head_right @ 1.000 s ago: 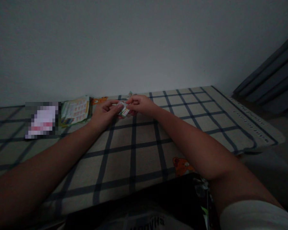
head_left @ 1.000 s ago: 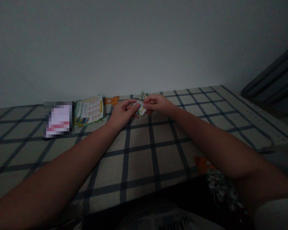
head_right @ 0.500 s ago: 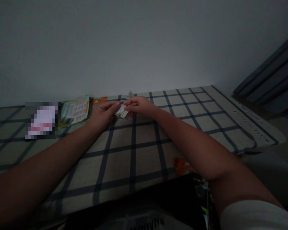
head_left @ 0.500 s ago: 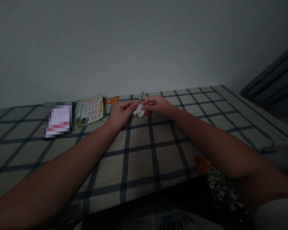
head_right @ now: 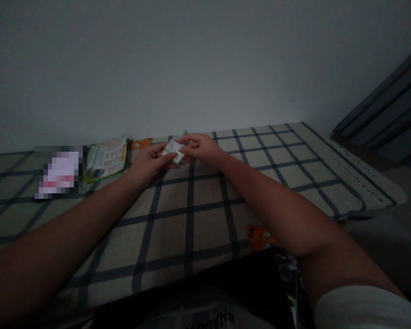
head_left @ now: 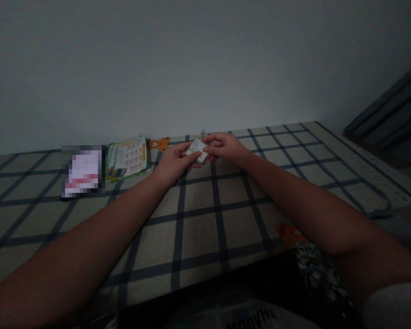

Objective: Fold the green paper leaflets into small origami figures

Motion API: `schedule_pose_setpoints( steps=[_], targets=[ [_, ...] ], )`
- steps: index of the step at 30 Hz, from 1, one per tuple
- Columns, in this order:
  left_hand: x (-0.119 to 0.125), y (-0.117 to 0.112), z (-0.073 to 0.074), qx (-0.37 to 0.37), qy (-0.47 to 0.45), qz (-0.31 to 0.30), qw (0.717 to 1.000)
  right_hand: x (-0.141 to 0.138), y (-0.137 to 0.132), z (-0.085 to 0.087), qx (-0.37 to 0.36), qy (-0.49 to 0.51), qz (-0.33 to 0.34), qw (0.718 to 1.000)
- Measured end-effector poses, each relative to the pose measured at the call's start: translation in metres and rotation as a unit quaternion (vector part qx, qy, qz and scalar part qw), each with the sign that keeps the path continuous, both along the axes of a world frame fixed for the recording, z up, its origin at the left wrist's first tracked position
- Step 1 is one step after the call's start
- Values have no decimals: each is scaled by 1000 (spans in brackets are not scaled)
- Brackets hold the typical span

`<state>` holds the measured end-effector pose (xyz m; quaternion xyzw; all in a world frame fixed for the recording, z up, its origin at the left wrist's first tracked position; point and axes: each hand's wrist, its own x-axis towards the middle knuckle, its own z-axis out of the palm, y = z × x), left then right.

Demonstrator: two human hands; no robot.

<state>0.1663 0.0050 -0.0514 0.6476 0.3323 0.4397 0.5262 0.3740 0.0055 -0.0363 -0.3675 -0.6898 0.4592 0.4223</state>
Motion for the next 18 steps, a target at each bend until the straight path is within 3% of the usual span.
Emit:
schedule_pose_setpoints(
  steps=[6,10,18],
  targets=[
    [1,0,2,-20,-38,27,999,1,0,-4,66,-10,3,998],
    [2,2,4,-39,-51,37,997,3,1,-6,128,-71,12,989],
    [1,1,4,-57,-56,9,997,4,5,-8,139,-111,3,984]
  ],
)
